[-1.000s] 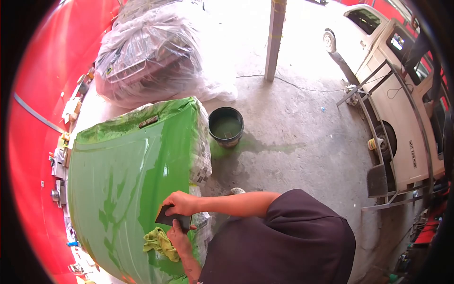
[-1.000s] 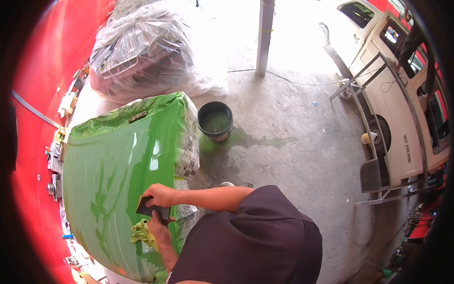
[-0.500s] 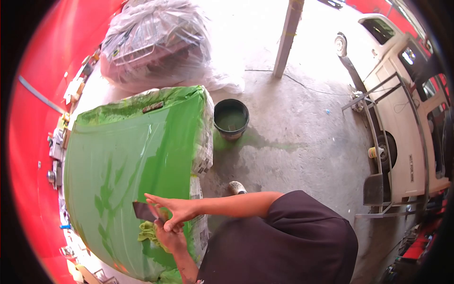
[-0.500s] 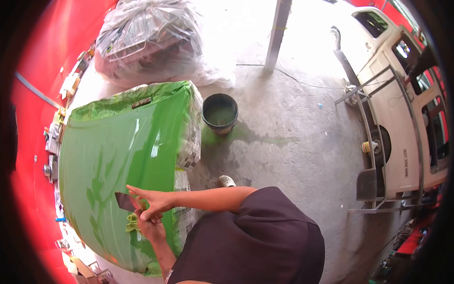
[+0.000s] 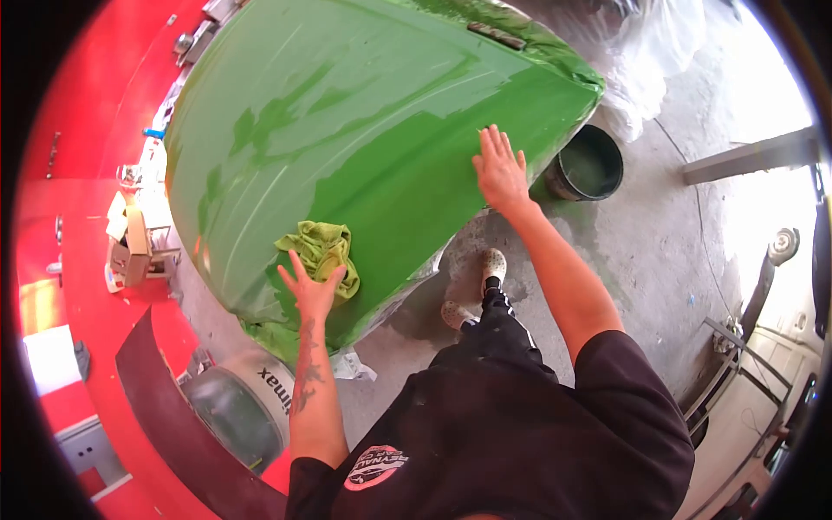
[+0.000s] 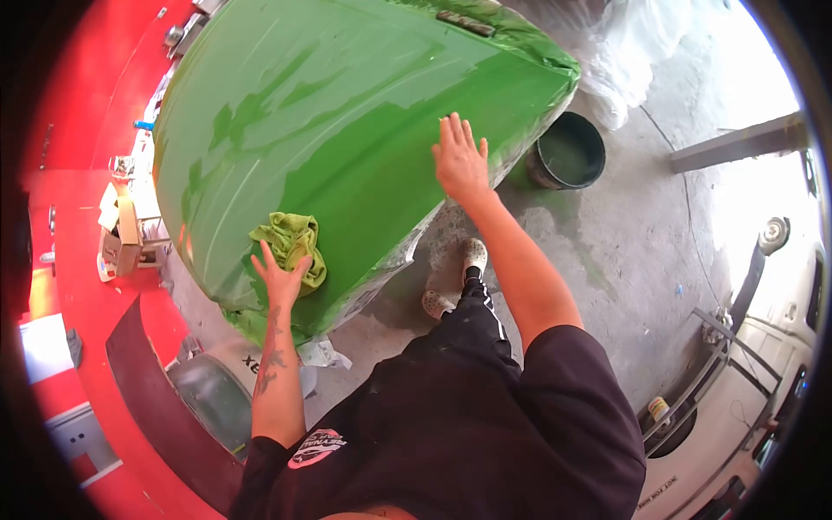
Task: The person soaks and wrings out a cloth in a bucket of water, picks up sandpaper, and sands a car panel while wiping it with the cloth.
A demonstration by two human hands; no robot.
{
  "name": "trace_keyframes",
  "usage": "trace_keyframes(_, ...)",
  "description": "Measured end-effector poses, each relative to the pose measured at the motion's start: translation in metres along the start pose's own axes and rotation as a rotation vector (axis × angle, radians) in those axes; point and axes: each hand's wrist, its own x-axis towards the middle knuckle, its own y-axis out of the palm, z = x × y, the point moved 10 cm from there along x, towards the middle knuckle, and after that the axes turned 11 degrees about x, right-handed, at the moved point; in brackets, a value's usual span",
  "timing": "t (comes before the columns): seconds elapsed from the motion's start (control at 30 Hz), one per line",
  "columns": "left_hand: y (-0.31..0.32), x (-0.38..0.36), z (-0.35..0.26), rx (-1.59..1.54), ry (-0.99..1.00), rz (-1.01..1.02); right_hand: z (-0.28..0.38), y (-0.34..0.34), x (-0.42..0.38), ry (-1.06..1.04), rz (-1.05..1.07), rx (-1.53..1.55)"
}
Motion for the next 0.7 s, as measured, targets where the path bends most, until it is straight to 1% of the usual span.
trace_keyframes(0.03, 0.010, 0.000, -0.008, 0.013, -0.044, 0.041, 0.006, 0.017, -0.005, 0.002, 0.054, -0.256)
trace_keyframes(0.07, 0.019, -0.002, -0.017, 0.027, -0.085, 0.084, 0.016, 0.045, -0.020, -0.022, 0.113, -0.297)
trace_keyframes(0.1, 0.020, -0.005, -0.033, 0.081, -0.081, 0.034, 0.033, 0.074, -0.039, -0.047, 0.167, -0.341)
trace_keyframes(0.13, 0.030, -0.001, -0.035, 0.085, -0.088, 0.039, 0.066, 0.103, -0.063, -0.130, 0.279, -0.342)
trace_keyframes(0.17, 0.034, 0.002, -0.044, 0.112, 0.013, -0.027, 0.091, 0.127, -0.087, -0.217, 0.396, -0.344)
trace_keyframes(0.2, 0.036, 0.001, -0.053, 0.141, 0.111, -0.092, 0.091, 0.135, -0.097, -0.221, 0.413, -0.342)
trace_keyframes(0.23, 0.027, -0.004, -0.059, 0.053, 0.161, -0.205, 0.106, 0.146, -0.113, -0.395, 0.456, -0.261)
trace_keyframes(0.27, 0.031, 0.000, -0.049, 0.060, 0.148, -0.199, 0.121, 0.154, -0.130, -0.569, 0.496, -0.174)
trace_keyframes(0.3, 0.031, 0.002, -0.046, -0.078, 0.261, -0.234, 0.114, 0.135, -0.110, -0.563, 0.429, -0.272)
trace_keyframes(0.33, 0.027, 0.001, -0.045, -0.217, 0.372, -0.272, 0.096, 0.110, -0.080, -0.443, 0.352, -0.355)
trace_keyframes(0.37, 0.011, -0.006, -0.052, -0.225, 0.372, -0.328, 0.075, 0.085, -0.046, -0.309, 0.287, -0.422)
trace_keyframes(0.4, 0.004, -0.008, -0.051, -0.222, 0.361, -0.334, 0.042, 0.067, -0.021, -0.192, 0.160, -0.473)
trace_keyframes(0.43, 0.001, -0.007, -0.050, -0.307, 0.349, -0.310, 0.015, 0.054, -0.003, -0.139, 0.022, -0.409)
trace_keyframes(0.47, -0.003, -0.007, -0.051, -0.392, 0.341, -0.284, 0.020, 0.062, -0.006, -0.141, 0.019, -0.407)
trace_keyframes(0.5, -0.011, -0.007, -0.060, -0.393, 0.346, -0.284, 0.028, 0.074, -0.010, -0.091, 0.031, -0.429)
trace_keyframes(0.53, -0.022, -0.009, -0.080, -0.412, 0.409, -0.284, 0.041, 0.088, -0.015, -0.042, 0.044, -0.453)
trace_keyframes(0.57, -0.032, -0.011, -0.100, -0.431, 0.472, -0.285, 0.073, 0.113, -0.034, -0.108, 0.130, -0.403)
trace_keyframes(0.6, -0.041, -0.009, -0.118, -0.433, 0.477, -0.286, 0.111, 0.141, -0.062, -0.172, 0.215, -0.352)
trace_keyframes(0.63, -0.048, -0.009, -0.139, -0.434, 0.512, -0.268, 0.138, 0.187, -0.093, -0.253, 0.381, -0.435)
trace_keyframes(0.67, -0.051, -0.007, -0.153, -0.435, 0.547, -0.254, 0.168, 0.223, -0.128, -0.403, 0.435, -0.388)
trace_keyframes(0.7, -0.054, -0.004, -0.157, -0.433, 0.554, -0.262, 0.197, 0.234, -0.148, -0.554, 0.484, -0.338)
